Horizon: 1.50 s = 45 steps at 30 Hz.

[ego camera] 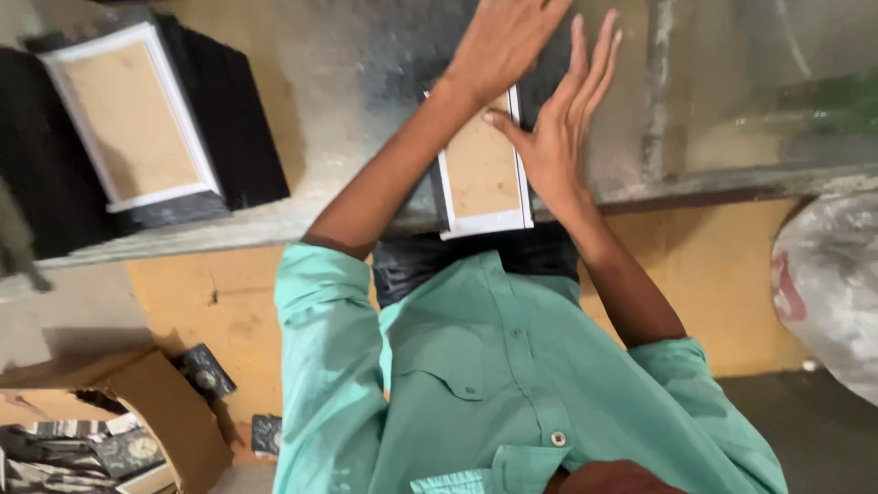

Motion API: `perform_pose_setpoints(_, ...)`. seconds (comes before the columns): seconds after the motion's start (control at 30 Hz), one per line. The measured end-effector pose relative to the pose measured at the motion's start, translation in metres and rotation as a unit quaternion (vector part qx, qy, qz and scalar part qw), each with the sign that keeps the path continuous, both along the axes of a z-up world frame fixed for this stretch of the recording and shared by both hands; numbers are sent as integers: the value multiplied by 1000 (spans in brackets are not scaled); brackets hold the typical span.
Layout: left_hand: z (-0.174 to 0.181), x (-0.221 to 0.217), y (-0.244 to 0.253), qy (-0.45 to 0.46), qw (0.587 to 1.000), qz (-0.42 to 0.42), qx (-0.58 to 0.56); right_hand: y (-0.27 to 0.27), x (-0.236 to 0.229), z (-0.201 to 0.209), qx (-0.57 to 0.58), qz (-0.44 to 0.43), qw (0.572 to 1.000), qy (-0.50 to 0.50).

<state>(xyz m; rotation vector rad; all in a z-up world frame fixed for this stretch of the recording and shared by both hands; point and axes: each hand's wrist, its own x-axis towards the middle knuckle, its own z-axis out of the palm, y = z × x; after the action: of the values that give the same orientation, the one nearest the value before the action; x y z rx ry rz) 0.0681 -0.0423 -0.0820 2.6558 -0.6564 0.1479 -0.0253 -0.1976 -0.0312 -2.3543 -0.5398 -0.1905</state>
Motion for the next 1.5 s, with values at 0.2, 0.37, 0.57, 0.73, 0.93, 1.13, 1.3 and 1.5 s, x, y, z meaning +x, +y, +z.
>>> perform_pose_setpoints(0.2, 42, -12, -2, -183, 983, 12, -4, 7, -1, 11, 12, 1, 1000, -7)
perform_pose_setpoints(0.37, 57, -20, 2, -93, 978, -30, -184, 10, -4, 13, -1, 4, 1000, -24)
perform_pose_setpoints(0.57, 73, -46, 44, -30, 956, 269, -110, -1, -32, 29, 1, 56, 998, 37)
perform_pose_setpoints(0.73, 86, -79, 54, 127, 973, 190, -41, -3, -51, 32, -27, 65, 997, 39)
perform_pose_setpoints(0.93, 153, -101, 68, 171, 961, 31, -215, -4, -57, 31, 351, 49, 889, 290)
perform_pose_setpoints(1.13, 192, -129, 66, 39, 957, -37, -286, -38, -48, 50, 290, 82, 897, 322)
perform_pose_setpoints(1.3, 182, -159, 75, 37, 933, 8, -358, -55, -44, 83, 135, 93, 956, 243)
perform_pose_setpoints(1.5, 136, -188, 75, 52, 894, 50, -442, -61, -34, 108, -37, 68, 990, 120)
